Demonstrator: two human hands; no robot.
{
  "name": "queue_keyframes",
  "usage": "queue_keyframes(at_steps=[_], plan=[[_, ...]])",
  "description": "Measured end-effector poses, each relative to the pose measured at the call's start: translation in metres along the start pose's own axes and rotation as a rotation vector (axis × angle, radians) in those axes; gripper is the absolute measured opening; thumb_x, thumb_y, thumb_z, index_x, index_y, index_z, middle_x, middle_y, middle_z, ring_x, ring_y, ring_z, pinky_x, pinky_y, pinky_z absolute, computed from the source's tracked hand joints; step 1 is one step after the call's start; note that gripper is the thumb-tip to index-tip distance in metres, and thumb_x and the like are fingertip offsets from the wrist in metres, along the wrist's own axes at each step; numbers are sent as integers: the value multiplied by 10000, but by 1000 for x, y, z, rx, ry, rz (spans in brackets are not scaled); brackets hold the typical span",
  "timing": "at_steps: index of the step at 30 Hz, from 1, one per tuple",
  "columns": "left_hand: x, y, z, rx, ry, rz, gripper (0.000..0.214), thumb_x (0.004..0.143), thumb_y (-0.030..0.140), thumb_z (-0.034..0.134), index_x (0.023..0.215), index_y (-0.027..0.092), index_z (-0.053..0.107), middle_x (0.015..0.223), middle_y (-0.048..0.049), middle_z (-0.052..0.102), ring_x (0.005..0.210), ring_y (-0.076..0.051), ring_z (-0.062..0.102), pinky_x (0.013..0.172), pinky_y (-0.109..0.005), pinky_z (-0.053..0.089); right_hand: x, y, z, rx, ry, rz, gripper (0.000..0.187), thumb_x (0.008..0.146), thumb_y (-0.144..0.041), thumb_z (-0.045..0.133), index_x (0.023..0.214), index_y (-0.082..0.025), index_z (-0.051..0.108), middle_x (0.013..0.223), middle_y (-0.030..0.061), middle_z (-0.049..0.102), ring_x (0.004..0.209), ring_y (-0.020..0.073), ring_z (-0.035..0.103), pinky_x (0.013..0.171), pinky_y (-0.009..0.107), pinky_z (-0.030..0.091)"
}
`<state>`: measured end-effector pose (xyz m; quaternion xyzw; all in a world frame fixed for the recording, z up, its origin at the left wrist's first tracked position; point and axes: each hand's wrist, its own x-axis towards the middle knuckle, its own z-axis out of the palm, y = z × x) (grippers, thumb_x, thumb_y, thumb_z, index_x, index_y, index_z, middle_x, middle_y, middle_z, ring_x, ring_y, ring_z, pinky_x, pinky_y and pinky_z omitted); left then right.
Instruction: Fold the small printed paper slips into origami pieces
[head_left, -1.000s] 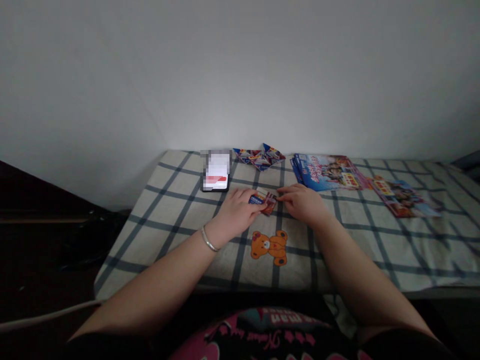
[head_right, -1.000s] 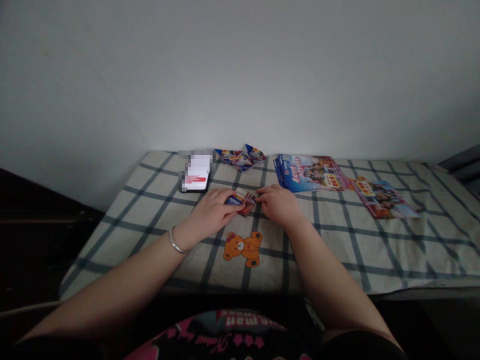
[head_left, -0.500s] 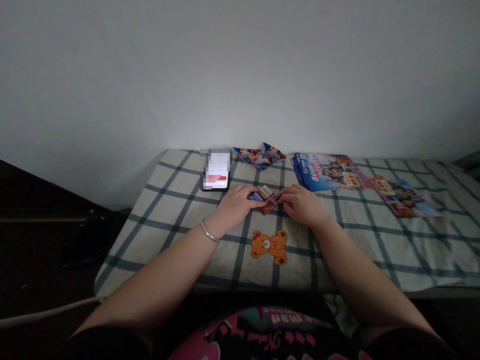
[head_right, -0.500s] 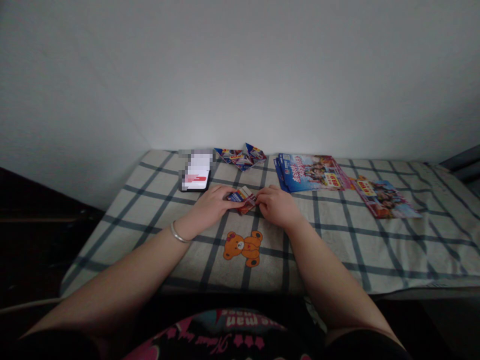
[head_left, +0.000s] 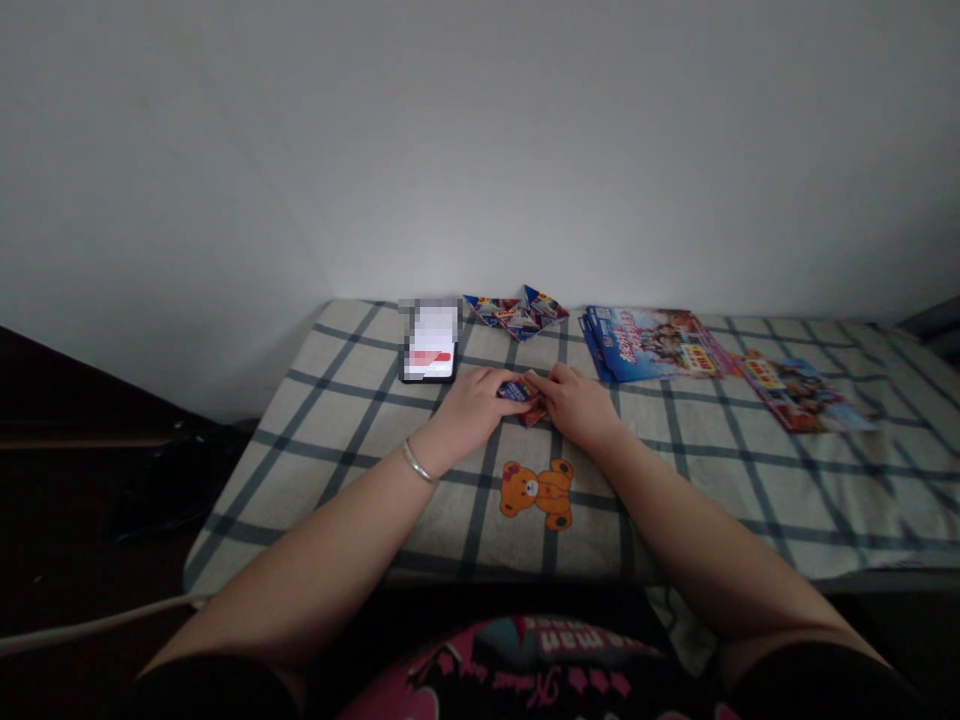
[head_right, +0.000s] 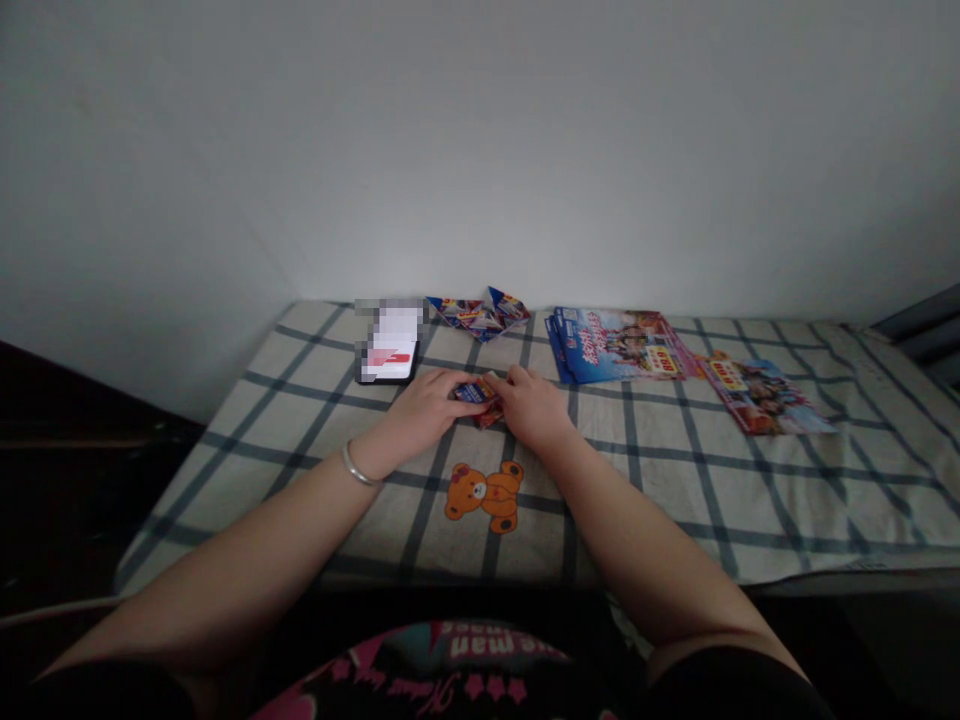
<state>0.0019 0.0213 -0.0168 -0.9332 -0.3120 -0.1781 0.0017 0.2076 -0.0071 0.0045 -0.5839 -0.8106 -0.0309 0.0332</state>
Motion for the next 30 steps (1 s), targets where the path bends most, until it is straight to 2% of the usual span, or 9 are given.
queue_keyframes(at_steps=[7,12,20,26,30], plan=[[4,12,-9,11,4,-7,324,872,113,570,1077,288,749,1265,-76,615,1174,-243,539,1043,-456,422,1,-2,-1,-28,-36,34,445,988,-277,421,1421,-317,515,1106,103,621,966,228,614,776,295,471],[7,16,-15,-18,-50,-34,331,828,146,600,1092,279,748,1254,-70,637,1176,-248,549,1051,-452,423,1,-2,-1,-32,-17,37,443,982,-276,419,1408,-333,524,1094,91,620,969,241,624,742,310,481],[-1,20,-21,85,-78,-48,360,889,196,567,1199,326,693,1328,-42,618,1242,-294,484,1037,-510,390,1,-2,-4,-23,-50,64,461,981,-269,423,1428,-341,503,1123,94,626,1011,229,612,788,300,475],[-9,25,-28,107,-48,-75,355,896,212,579,1234,273,669,1263,-40,658,1219,-302,478,1018,-490,397,1,0,-2,-14,-32,43,467,970,-258,438,1424,-340,511,1098,85,635,986,229,620,781,305,476],[-12,23,-34,90,-61,-99,302,874,245,622,1165,242,703,1195,-44,695,1202,-310,487,990,-488,419,1,0,-2,-5,-32,49,475,963,-239,442,1421,-340,518,1111,84,637,994,223,619,790,297,476]])
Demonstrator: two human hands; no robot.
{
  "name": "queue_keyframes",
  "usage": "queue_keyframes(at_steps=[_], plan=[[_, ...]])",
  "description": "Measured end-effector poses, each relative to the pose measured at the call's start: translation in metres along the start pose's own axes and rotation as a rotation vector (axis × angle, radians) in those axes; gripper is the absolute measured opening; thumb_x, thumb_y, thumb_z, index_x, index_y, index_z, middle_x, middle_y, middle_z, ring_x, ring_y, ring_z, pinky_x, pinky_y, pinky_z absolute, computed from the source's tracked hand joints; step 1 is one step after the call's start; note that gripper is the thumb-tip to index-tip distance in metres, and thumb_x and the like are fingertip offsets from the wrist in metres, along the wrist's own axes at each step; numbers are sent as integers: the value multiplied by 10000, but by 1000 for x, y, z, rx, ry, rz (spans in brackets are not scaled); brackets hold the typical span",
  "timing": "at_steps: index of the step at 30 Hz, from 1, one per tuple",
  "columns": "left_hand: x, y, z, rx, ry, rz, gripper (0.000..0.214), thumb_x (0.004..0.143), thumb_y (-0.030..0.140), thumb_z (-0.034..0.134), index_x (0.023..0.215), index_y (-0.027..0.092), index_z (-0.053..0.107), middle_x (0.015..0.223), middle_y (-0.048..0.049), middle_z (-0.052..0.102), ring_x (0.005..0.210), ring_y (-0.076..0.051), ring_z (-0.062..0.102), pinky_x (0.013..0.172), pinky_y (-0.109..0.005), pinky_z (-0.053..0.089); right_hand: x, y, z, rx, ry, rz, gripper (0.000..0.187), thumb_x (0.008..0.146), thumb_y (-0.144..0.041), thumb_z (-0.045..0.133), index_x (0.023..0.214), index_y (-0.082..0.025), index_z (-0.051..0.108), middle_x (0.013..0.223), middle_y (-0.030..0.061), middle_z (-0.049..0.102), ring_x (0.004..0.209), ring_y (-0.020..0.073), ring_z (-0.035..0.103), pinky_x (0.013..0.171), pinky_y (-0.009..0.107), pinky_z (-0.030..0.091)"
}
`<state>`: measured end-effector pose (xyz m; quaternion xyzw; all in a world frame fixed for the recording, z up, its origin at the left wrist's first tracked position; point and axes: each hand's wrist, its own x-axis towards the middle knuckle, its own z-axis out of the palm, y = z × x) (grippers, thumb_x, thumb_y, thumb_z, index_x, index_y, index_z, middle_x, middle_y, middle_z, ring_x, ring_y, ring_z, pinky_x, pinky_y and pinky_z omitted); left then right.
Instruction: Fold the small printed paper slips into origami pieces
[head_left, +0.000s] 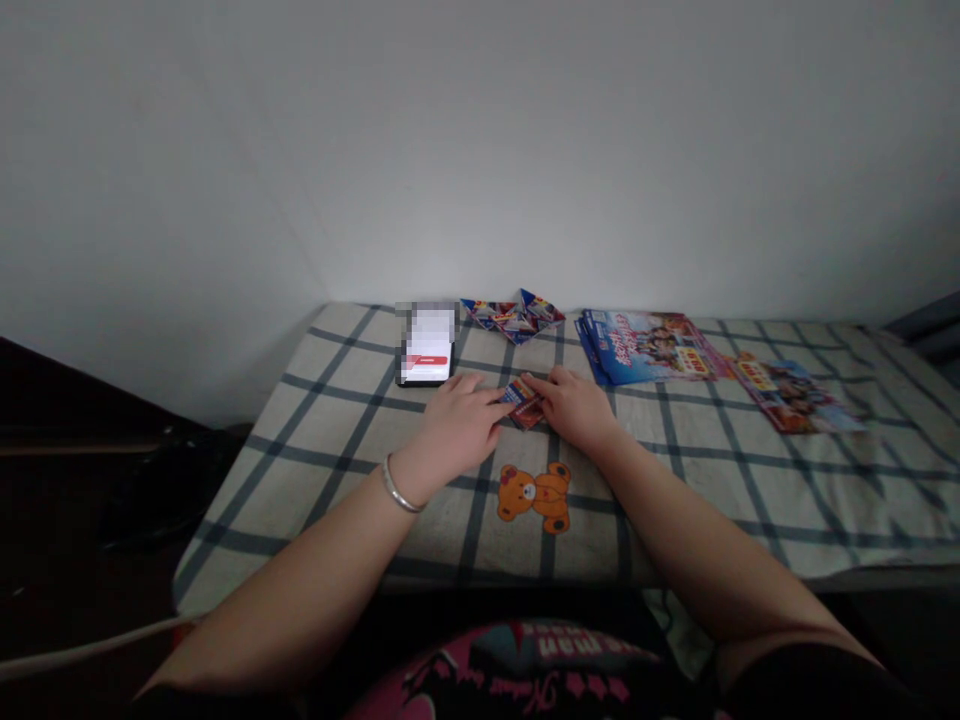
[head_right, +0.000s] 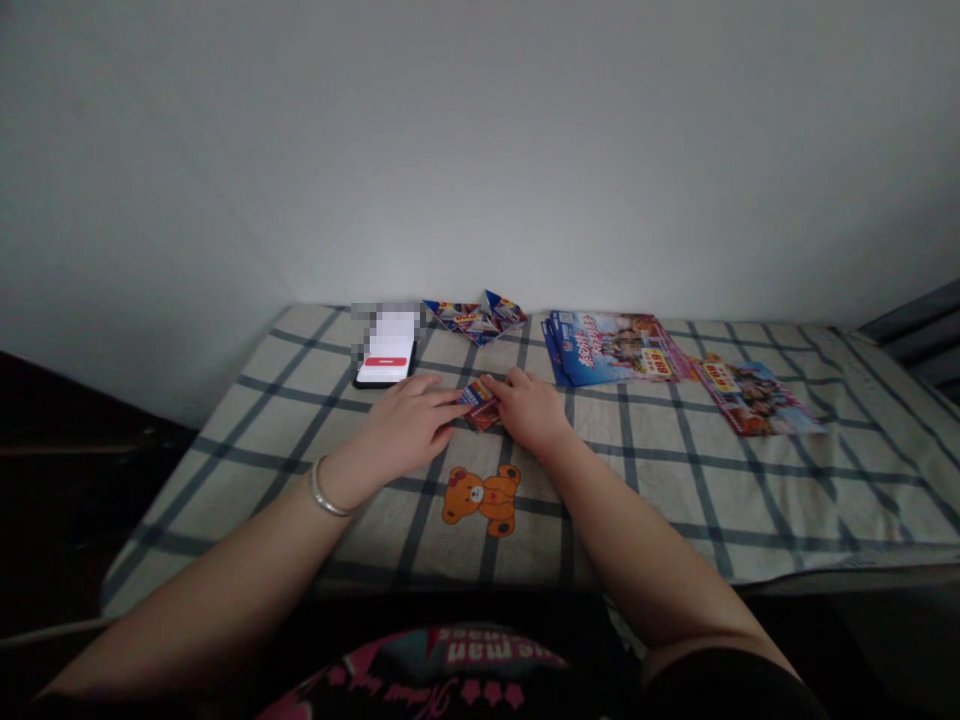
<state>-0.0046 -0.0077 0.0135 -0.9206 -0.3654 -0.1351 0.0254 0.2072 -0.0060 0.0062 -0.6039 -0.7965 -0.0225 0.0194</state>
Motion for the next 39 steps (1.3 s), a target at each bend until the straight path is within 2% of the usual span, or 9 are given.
queue_keyframes(at_steps=[6,11,14,17,19,26,33,36,39], plan=[[-1,0,-12,15,-32,-17,196,886,249,618,1033,213,743,1057,-45,740,1109,-296,545,940,-454,454,0,0,0,-3,3,4,477,962,-245,449,1424,-342,513,1110,81,641,979,217,618,778,288,475],[0,2,-8,64,-30,-26,177,920,251,579,974,145,711,927,-91,709,981,-265,590,868,-410,490,-1,3,2,25,30,-21,471,960,-223,447,1412,-323,530,1094,80,650,975,218,617,794,295,475],[1,4,-1,86,-2,-44,198,931,195,547,1072,151,679,907,-91,669,942,-250,593,817,-389,499,-3,6,5,91,79,-48,421,963,-207,450,1359,-267,580,1103,82,663,1019,217,605,865,304,468],[1,3,3,82,45,3,284,925,197,576,1200,206,645,976,-80,645,1036,-258,566,869,-400,489,-5,10,7,176,139,-68,318,973,-276,498,1250,-207,638,1108,87,679,1048,220,597,919,315,457],[0,1,4,84,63,5,262,921,236,605,1175,210,663,1011,-84,633,1069,-267,551,892,-411,484,-8,12,7,223,162,-100,293,961,-354,548,1176,-193,665,1084,85,690,1029,222,603,913,323,464],[1,-8,7,33,24,5,264,901,300,668,1135,180,673,1124,-74,654,1084,-254,567,915,-398,490,-9,20,9,239,221,-288,407,860,-488,677,1160,-213,695,1080,86,689,1015,249,597,888,376,494],[1,-7,9,18,21,0,303,919,319,644,1202,212,650,1093,-50,675,1025,-247,587,901,-414,484,-10,19,10,227,292,-412,281,943,-415,583,1097,-242,741,1108,61,713,1004,231,617,872,371,518],[0,-7,12,27,62,18,308,922,321,640,1220,246,644,1067,-37,672,1006,-243,590,989,-472,433,-11,15,10,218,312,-501,228,959,-322,566,1073,-241,745,1105,48,725,978,212,636,861,358,527],[0,-7,16,19,62,15,263,914,310,654,1153,203,675,1034,-38,673,1000,-224,597,1082,-474,366,-11,13,10,199,318,-539,214,953,-278,567,1069,-234,741,1104,52,730,971,211,651,849,361,539]])
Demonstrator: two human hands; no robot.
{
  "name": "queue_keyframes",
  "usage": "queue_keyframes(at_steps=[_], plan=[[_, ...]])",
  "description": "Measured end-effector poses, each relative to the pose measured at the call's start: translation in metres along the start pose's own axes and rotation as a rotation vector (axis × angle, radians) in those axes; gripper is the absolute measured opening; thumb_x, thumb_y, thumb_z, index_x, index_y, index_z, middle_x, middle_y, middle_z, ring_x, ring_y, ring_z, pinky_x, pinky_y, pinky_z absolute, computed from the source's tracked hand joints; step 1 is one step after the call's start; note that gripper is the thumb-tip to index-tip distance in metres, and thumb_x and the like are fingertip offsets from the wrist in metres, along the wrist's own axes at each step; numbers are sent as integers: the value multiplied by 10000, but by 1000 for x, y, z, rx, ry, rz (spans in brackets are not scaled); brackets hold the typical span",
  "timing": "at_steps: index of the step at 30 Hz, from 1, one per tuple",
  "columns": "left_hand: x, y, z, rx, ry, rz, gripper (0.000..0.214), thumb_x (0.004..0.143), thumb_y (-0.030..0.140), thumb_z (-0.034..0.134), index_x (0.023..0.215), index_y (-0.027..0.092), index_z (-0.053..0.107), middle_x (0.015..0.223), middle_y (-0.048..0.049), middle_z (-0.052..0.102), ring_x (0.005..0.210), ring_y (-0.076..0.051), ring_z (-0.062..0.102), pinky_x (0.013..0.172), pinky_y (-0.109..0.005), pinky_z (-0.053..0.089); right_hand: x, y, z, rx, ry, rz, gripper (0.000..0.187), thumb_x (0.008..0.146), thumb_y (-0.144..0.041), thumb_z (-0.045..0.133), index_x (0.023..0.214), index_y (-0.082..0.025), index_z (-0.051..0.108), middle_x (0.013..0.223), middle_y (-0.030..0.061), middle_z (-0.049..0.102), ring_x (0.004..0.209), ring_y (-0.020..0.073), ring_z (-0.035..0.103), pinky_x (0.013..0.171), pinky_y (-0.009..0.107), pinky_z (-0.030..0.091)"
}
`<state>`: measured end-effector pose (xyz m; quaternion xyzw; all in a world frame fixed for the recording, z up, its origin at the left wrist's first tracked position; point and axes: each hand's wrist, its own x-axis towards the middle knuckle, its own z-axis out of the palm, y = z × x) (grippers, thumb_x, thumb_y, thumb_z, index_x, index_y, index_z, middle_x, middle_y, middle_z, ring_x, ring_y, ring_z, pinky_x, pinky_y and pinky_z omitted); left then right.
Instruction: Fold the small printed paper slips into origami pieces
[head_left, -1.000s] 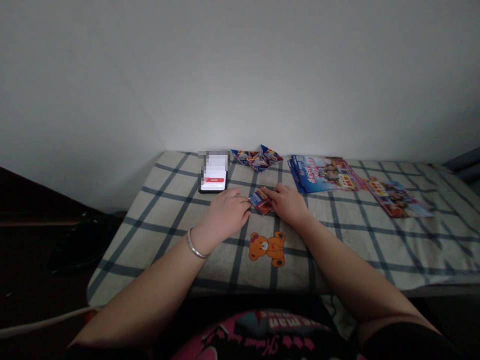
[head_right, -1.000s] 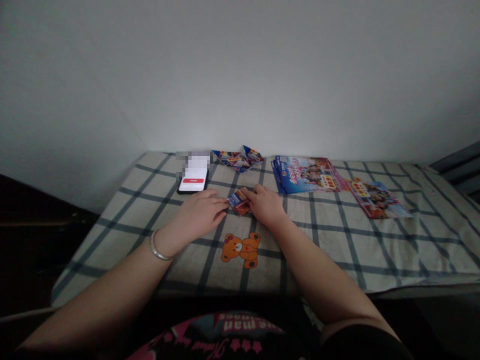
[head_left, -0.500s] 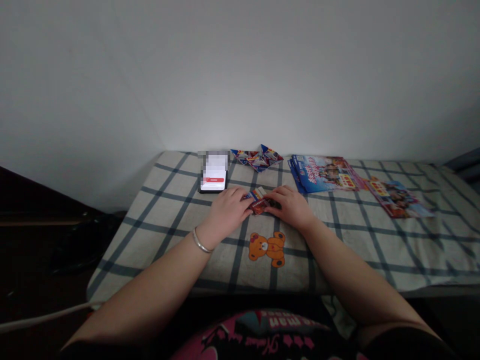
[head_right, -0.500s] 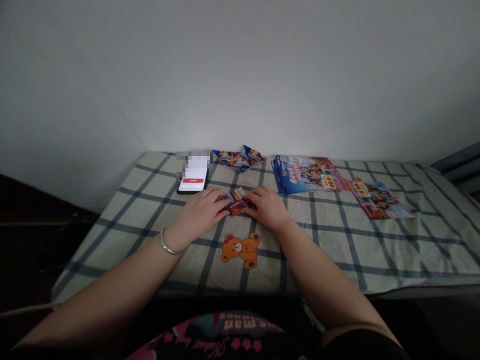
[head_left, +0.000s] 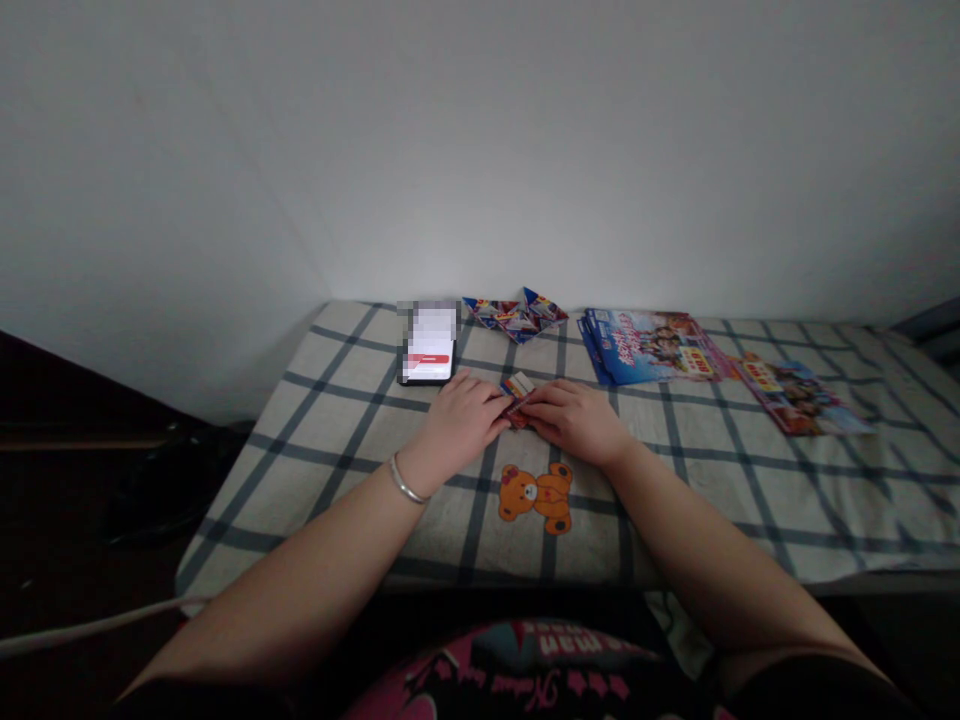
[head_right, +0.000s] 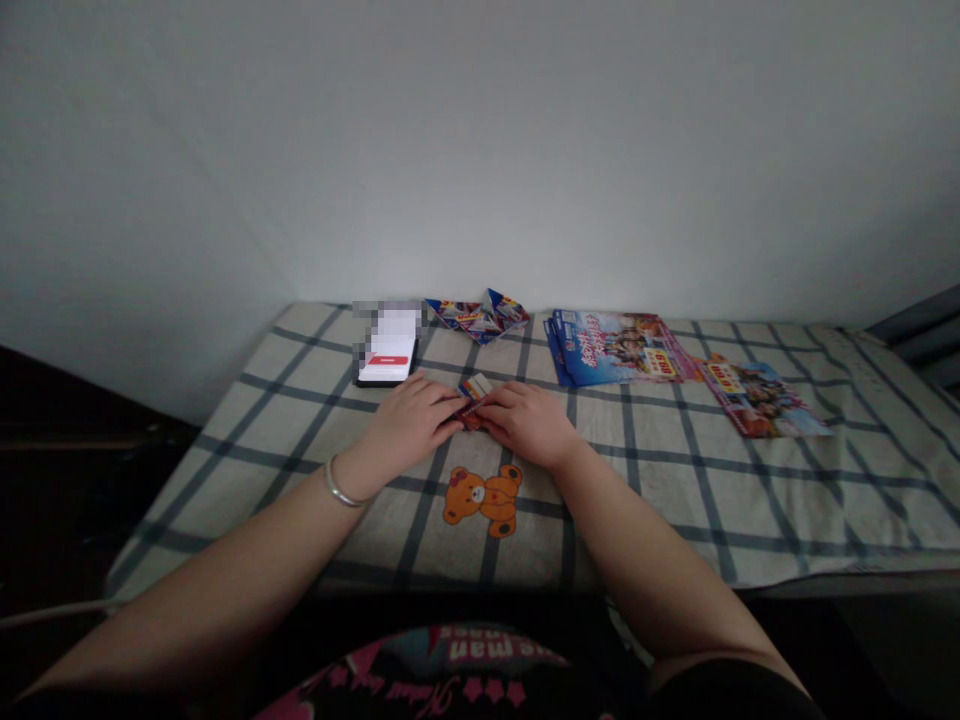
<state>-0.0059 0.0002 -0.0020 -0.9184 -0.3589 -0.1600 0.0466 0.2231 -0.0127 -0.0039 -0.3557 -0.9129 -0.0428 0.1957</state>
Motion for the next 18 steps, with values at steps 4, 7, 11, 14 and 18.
queue_keyframes(at_steps=[4,7,11,14,18], plan=[[1,-1,1,-6,-41,37,205,913,303,655,1067,177,704,1010,-48,677,964,-214,599,967,-400,449,2,-1,-3,20,1,-36,216,964,-261,548,1064,-223,735,1102,48,740,986,186,671,870,326,546],[3,-2,-1,9,-50,47,187,910,302,656,1041,180,711,994,-55,678,942,-225,588,824,-362,481,3,-3,-6,-12,-8,-51,217,967,-246,535,1029,-210,739,1085,50,749,966,189,685,840,325,555],[4,-1,-3,48,-49,78,154,923,263,635,1021,167,705,961,-59,682,904,-221,594,795,-362,483,3,-2,-6,-11,-17,-48,208,959,-239,541,1021,-209,737,1077,51,749,947,191,688,816,326,556],[3,0,-4,79,-59,96,151,941,186,589,1055,174,688,979,-57,684,902,-212,606,760,-341,488,2,0,-5,52,1,-48,187,937,-279,585,1040,-224,731,1102,44,741,990,188,676,868,324,547],[2,-1,-3,84,-67,87,199,936,147,581,1113,170,668,1044,-59,684,934,-213,614,753,-329,502,2,3,-4,65,8,-42,207,939,-323,592,1059,-223,728,1102,55,738,988,194,671,877,342,549]])
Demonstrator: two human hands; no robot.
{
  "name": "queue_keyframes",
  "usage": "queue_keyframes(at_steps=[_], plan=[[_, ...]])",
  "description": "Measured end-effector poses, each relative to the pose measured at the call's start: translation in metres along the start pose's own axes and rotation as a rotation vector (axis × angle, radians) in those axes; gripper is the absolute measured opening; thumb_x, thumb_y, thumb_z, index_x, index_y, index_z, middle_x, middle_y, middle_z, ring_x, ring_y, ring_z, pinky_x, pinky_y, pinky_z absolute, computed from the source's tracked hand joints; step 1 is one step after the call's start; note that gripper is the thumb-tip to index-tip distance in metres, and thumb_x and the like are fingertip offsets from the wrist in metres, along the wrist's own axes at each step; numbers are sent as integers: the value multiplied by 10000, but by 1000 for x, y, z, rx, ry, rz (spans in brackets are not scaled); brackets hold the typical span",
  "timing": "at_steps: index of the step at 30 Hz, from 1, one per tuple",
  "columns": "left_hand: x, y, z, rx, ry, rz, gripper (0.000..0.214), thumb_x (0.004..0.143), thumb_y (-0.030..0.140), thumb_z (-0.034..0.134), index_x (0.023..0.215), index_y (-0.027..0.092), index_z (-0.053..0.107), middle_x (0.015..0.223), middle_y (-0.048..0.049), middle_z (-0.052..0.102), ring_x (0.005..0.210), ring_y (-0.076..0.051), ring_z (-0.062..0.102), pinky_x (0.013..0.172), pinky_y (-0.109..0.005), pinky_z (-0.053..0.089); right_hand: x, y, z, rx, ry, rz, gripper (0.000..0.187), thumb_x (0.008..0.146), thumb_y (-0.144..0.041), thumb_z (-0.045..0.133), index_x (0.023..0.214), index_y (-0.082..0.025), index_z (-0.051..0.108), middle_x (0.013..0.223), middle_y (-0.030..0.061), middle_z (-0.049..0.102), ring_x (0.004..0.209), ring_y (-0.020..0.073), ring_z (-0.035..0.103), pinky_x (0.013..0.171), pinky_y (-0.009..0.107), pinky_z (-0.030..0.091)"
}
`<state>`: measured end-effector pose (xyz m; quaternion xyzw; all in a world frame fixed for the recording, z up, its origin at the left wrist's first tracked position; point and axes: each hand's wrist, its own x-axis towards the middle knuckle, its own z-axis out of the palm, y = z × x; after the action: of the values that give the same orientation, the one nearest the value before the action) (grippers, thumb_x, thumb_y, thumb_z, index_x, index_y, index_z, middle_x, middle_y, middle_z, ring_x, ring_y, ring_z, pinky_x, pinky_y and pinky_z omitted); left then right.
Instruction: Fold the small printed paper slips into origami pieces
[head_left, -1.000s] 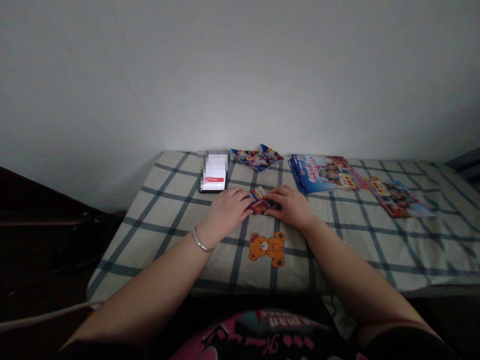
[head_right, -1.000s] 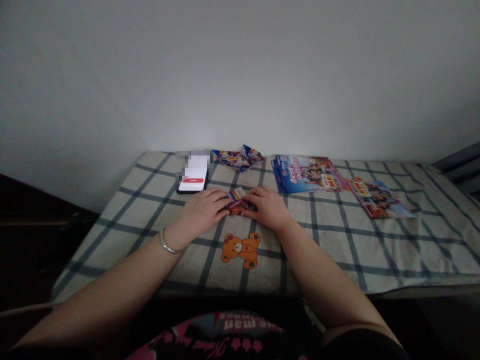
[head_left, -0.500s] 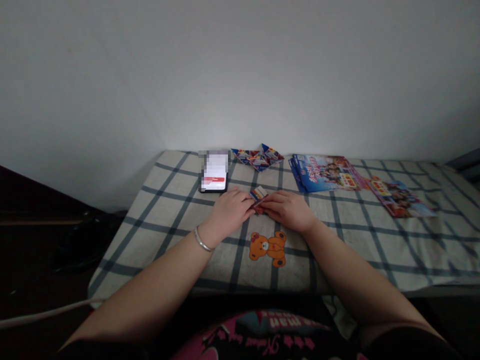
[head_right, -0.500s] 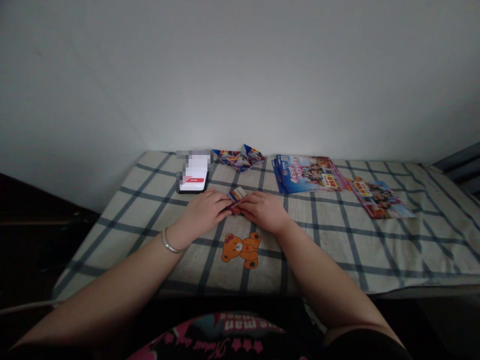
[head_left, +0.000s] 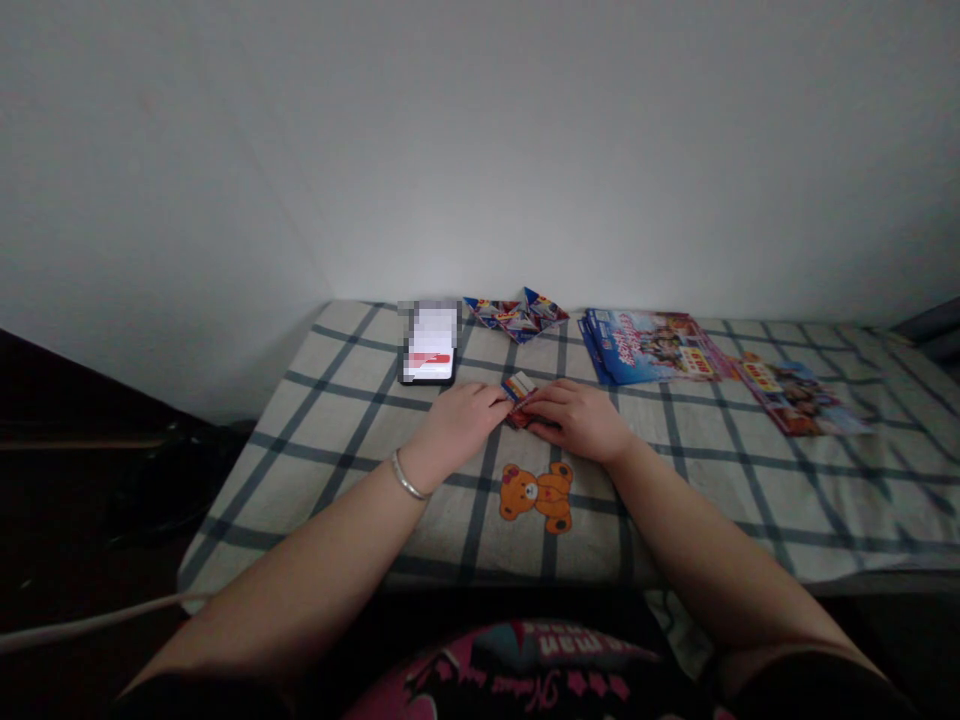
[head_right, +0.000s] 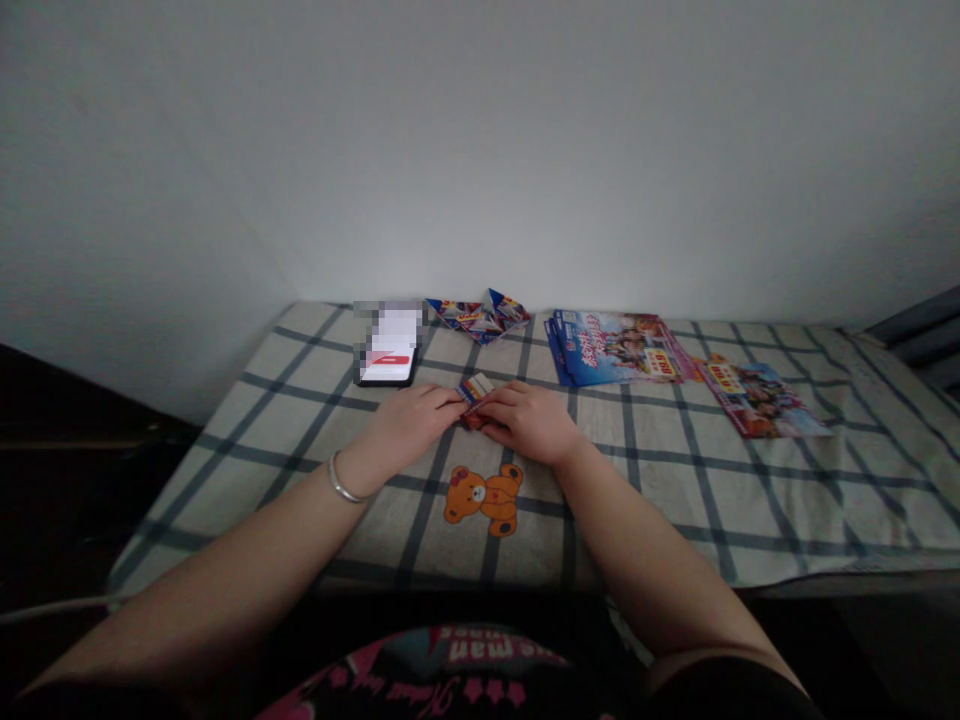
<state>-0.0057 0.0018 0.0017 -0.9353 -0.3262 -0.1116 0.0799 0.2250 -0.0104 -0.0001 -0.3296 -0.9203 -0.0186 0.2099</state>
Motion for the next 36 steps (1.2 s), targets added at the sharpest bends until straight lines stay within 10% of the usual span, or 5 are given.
queue_keyframes(at_steps=[17,36], plan=[[2,-2,4,-46,45,28,203,931,295,623,1064,154,684,1031,-66,685,950,-232,595,797,-364,512,2,-10,-1,-200,-21,64,143,937,-234,574,960,-179,704,946,68,748,840,186,664,737,300,470],[2,9,-1,20,33,-9,117,921,78,547,918,128,653,872,-72,640,860,-222,608,702,-331,503,6,-9,4,-37,-49,107,229,894,-297,616,1070,-218,738,1032,62,725,932,226,621,817,373,470]])
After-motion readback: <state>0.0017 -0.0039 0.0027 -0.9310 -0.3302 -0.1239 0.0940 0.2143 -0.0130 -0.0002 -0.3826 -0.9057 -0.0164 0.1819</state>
